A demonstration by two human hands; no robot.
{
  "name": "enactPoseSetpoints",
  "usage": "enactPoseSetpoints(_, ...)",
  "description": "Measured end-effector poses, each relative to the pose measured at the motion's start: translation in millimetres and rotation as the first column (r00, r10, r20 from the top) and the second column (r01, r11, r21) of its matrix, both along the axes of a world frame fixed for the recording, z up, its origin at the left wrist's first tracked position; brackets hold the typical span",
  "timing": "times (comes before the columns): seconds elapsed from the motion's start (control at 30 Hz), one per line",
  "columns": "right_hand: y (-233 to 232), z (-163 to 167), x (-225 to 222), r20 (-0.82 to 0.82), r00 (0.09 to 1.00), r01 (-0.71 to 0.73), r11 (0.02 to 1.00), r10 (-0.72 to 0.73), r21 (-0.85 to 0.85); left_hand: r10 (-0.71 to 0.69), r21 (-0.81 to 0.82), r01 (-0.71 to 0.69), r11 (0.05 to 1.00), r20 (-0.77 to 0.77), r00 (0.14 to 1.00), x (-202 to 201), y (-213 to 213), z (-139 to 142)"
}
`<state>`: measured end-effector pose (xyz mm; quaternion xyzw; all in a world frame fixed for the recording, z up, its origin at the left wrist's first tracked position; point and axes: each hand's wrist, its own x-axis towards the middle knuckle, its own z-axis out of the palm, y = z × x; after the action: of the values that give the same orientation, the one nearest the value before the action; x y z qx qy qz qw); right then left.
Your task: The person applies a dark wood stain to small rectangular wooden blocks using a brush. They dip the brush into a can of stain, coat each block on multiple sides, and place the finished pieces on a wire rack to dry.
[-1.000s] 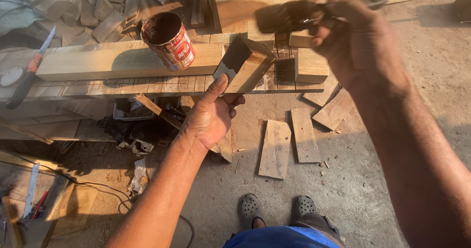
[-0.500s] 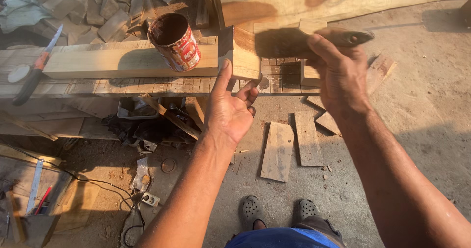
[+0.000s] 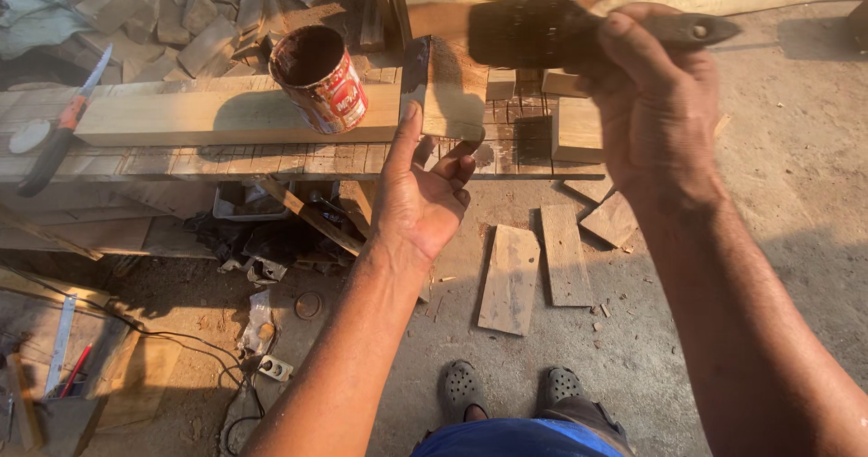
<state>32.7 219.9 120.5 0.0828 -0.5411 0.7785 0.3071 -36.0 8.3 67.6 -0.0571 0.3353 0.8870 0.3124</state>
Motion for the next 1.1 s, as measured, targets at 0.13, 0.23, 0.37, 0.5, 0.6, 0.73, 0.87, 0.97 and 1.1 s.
enactPoseSetpoints(0.13, 2, -2, -1, 0.122, 0.990, 0.054, 0.995, -0.064, 0.080, -0.040, 0.054, 0.042, 0.998, -0.039, 0.998, -1, 1, 6)
enactPoseSetpoints(0.23, 3, -5, -1, 0.098, 0.958, 0.250, 0.951, -0.270, 0.181, -0.027, 0.027, 0.029, 0.999, -0.066, 0.997, -5, -5, 9)
enactPoseSetpoints(0.37, 7, -11, -1, 0.083, 0.995, 0.050, 0.999, -0.050, -0.001, -0.052, 0.024, 0.054, 0.998, -0.088, 0.995, -2, -5, 7)
enactPoseSetpoints(0.5, 8, -9, -3, 0.069, 0.923, 0.335, 0.878, -0.379, 0.343, 0.009, 0.013, -0.009, 1.000, 0.001, 1.000, 0, -3, 6)
enactPoseSetpoints(0.6, -5, -1, 0, -0.163, 0.895, 0.442, 0.777, -0.415, 0.449, -0.015, -0.020, 0.013, 1.000, -0.068, 0.998, 1, -4, 5)
enactPoseSetpoints(0.73, -50, 2, -3, -0.300, 0.877, 0.480, 0.730, -0.376, 0.487, -0.003, -0.059, -0.003, 0.998, -0.093, 0.996, 0, 6, -5)
enactPoseSetpoints(0.87, -65, 1, 2, -0.210, 0.908, 0.418, 0.749, -0.362, 0.514, 0.001, -0.091, -0.004, 0.996, -0.028, 1.000, -10, 7, -21)
enactPoseSetpoints(0.97, -50, 10, 7, -0.046, 0.963, 0.263, 0.879, -0.267, 0.398, -0.008, -0.036, 0.006, 0.999, -0.066, 0.998, -8, -4, -31)
enactPoseSetpoints(1.1, -14, 27, 15, 0.130, 0.915, 0.298, 0.857, -0.381, 0.420, -0.030, 0.012, 0.032, 0.999, -0.152, 0.988, 0, -25, -33)
